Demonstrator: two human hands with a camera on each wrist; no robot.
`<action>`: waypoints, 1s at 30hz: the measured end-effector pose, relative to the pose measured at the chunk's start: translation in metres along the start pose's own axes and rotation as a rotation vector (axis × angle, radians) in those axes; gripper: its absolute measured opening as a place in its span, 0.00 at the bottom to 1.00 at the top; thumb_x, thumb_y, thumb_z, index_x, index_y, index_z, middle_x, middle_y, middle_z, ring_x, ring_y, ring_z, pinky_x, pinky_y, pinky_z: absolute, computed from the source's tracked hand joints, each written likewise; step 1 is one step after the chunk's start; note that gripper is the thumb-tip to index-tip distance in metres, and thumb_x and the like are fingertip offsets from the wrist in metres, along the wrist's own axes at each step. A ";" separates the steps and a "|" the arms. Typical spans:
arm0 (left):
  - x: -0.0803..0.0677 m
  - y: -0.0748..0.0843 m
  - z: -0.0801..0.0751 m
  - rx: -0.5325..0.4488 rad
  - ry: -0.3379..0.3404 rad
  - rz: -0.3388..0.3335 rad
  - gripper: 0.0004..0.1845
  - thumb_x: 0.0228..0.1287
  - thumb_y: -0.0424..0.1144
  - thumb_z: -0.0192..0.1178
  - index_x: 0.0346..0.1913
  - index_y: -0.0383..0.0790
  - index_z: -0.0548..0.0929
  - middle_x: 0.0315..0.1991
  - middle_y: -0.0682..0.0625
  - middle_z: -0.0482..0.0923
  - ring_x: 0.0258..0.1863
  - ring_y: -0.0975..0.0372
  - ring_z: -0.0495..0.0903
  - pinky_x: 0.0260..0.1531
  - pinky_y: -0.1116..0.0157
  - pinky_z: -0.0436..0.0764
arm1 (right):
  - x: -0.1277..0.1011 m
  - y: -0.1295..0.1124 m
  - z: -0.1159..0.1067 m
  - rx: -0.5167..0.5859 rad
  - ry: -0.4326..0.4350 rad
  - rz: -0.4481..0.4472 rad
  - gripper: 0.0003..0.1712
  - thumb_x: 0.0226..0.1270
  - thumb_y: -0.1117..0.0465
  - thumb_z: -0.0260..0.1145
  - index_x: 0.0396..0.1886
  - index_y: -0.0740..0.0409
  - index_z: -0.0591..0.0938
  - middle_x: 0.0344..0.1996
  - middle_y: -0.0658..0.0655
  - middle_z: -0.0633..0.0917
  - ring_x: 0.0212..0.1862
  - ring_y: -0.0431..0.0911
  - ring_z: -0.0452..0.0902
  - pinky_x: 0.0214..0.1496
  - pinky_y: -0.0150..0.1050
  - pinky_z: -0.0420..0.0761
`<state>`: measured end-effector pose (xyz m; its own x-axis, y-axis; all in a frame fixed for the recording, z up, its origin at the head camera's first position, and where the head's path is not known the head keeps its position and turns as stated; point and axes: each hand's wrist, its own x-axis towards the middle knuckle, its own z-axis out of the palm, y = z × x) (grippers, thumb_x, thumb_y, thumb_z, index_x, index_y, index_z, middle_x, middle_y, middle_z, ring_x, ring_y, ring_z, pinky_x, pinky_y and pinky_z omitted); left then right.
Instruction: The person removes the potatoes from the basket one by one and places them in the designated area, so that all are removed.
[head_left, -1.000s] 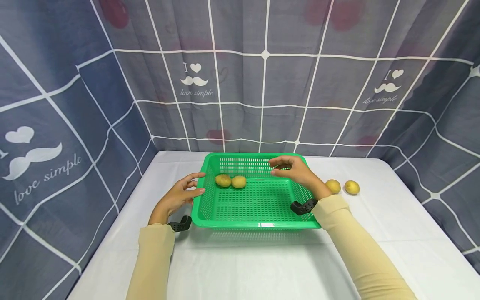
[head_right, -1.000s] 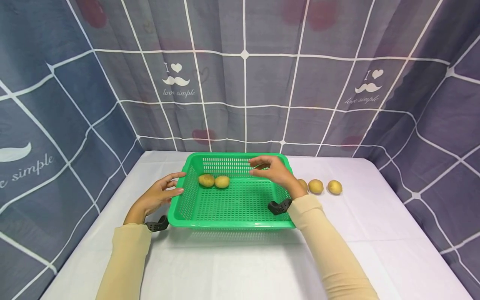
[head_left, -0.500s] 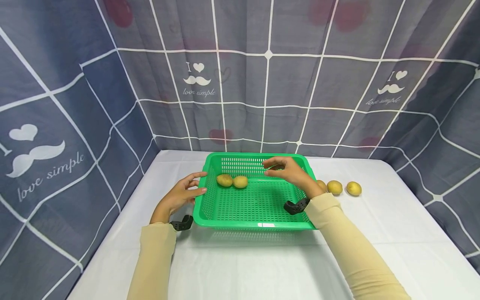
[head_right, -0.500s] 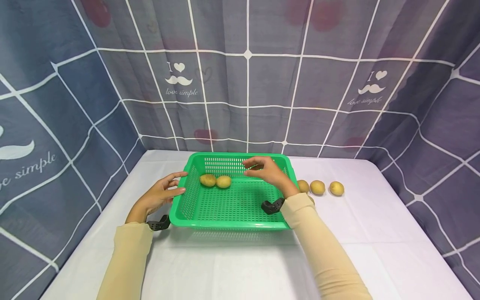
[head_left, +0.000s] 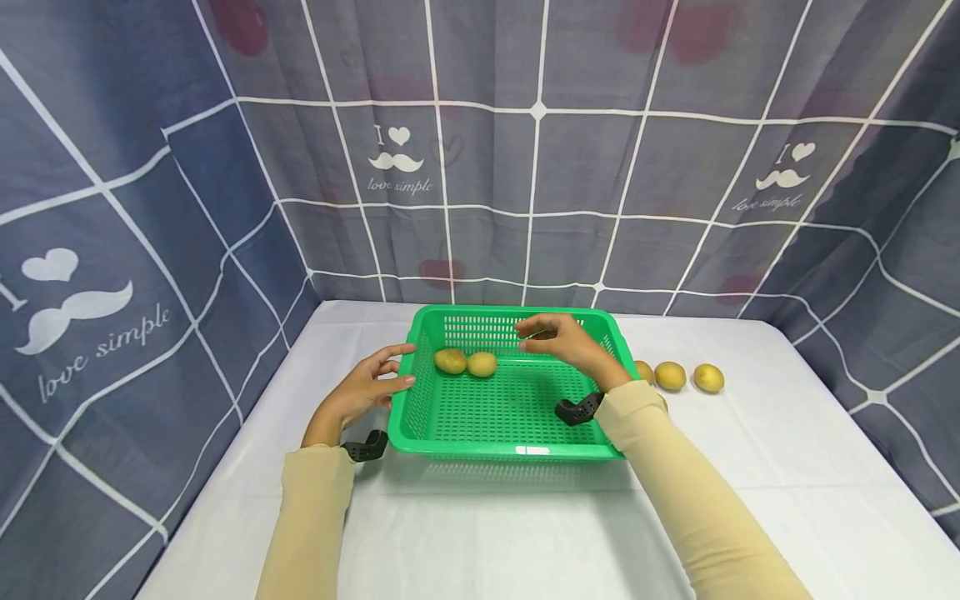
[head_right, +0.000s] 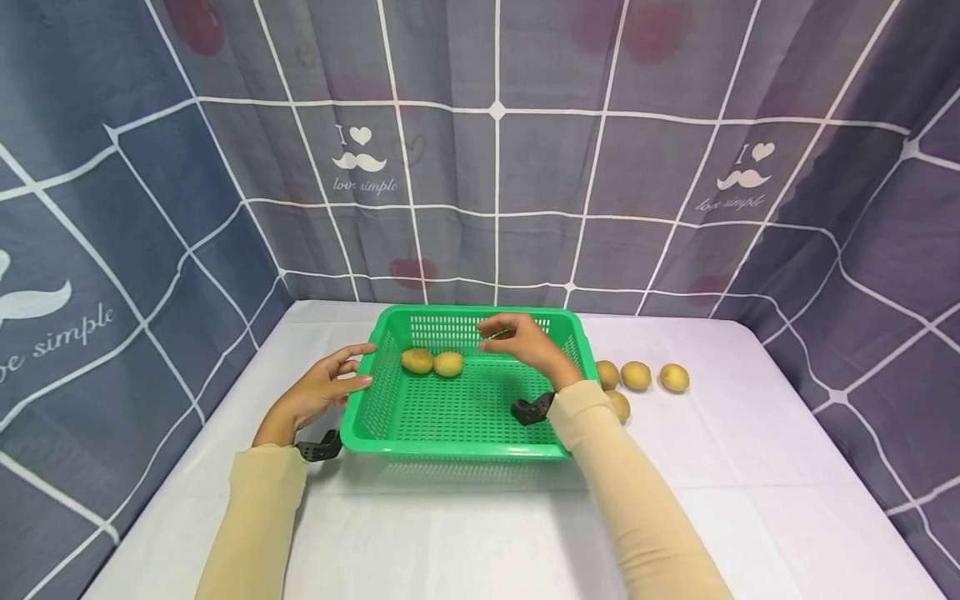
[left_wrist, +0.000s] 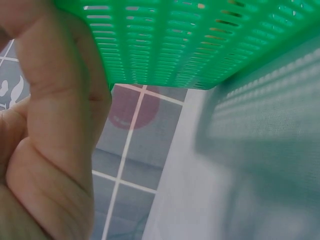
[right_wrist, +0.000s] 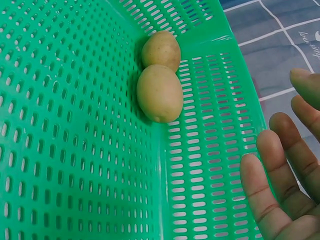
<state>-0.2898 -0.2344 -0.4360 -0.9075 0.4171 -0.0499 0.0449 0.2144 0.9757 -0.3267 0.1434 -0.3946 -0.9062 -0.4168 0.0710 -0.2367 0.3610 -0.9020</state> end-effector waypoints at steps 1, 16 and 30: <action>0.000 0.000 0.000 -0.001 -0.001 0.003 0.36 0.80 0.33 0.64 0.84 0.36 0.63 0.46 0.45 0.67 0.33 0.63 0.70 0.32 0.63 0.79 | 0.001 0.000 0.001 -0.001 -0.001 0.002 0.24 0.77 0.66 0.71 0.68 0.69 0.82 0.66 0.73 0.81 0.62 0.61 0.82 0.66 0.54 0.81; 0.001 -0.002 0.001 0.007 0.002 0.002 0.36 0.80 0.35 0.65 0.84 0.37 0.64 0.47 0.44 0.68 0.33 0.62 0.70 0.31 0.63 0.79 | 0.013 0.000 0.018 0.040 -0.005 0.028 0.26 0.75 0.68 0.71 0.69 0.72 0.80 0.65 0.75 0.81 0.61 0.59 0.83 0.66 0.54 0.82; 0.001 -0.001 0.000 0.006 0.004 0.006 0.36 0.80 0.35 0.65 0.84 0.37 0.63 0.48 0.44 0.69 0.33 0.62 0.70 0.32 0.63 0.79 | 0.026 0.010 0.031 0.145 0.012 0.084 0.27 0.76 0.71 0.69 0.71 0.75 0.77 0.66 0.76 0.79 0.66 0.63 0.80 0.70 0.63 0.77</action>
<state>-0.2905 -0.2342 -0.4375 -0.9088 0.4149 -0.0432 0.0529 0.2172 0.9747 -0.3418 0.1104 -0.4149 -0.9250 -0.3799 -0.0032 -0.1076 0.2701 -0.9568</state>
